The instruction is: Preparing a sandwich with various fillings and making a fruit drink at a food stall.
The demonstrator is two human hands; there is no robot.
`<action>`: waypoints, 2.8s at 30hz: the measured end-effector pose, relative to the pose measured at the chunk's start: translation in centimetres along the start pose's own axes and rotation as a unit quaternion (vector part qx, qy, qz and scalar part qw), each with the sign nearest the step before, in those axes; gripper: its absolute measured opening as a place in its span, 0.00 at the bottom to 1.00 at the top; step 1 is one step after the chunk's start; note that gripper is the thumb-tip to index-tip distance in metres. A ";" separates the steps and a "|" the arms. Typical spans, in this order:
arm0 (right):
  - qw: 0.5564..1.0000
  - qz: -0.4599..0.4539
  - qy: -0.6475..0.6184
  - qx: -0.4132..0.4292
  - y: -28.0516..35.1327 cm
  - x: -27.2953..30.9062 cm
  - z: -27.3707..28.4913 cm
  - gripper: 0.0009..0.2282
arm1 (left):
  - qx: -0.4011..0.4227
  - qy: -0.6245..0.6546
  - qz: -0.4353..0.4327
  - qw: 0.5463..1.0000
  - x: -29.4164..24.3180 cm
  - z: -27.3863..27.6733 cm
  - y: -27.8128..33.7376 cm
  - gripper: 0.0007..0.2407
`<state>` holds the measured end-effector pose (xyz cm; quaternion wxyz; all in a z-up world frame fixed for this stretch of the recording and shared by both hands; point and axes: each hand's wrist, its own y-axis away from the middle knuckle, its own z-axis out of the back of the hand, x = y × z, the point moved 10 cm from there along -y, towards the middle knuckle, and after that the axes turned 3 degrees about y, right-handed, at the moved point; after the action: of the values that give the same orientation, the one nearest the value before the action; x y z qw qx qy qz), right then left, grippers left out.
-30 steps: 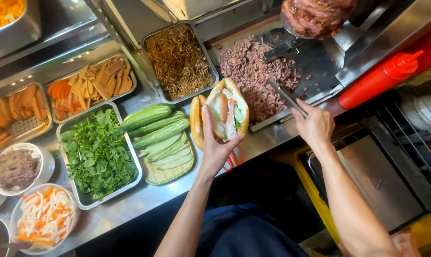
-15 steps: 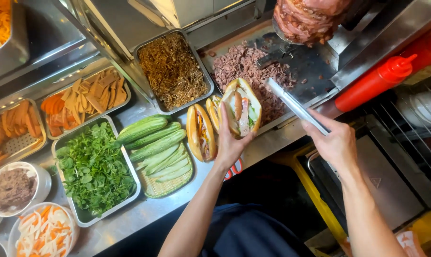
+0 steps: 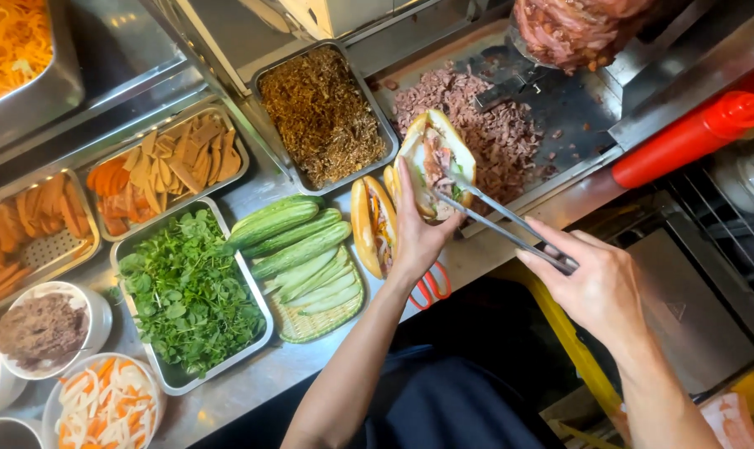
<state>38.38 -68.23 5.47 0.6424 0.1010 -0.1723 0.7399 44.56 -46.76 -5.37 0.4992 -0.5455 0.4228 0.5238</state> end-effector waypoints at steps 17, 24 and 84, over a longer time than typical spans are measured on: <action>1.000 -0.007 0.025 -0.003 -2.0 1.3 0.0 0.22 | -0.030 -0.006 -0.011 0.999 -2.8 3.0 0.8 0.51; 1.000 0.002 0.001 0.030 -2.5 0.7 0.0 0.20 | -0.044 -0.007 -0.021 0.999 -3.0 3.1 1.5 0.50; 0.881 0.452 -0.139 0.002 -1.5 63.3 -5.5 0.20 | -0.346 -0.044 -0.084 0.934 -14.3 47.0 29.0 0.49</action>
<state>30.52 -7.94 24.04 0.2074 0.1154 -0.2853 0.9286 7.67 -5.42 8.16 0.3401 -0.6943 0.1459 0.6172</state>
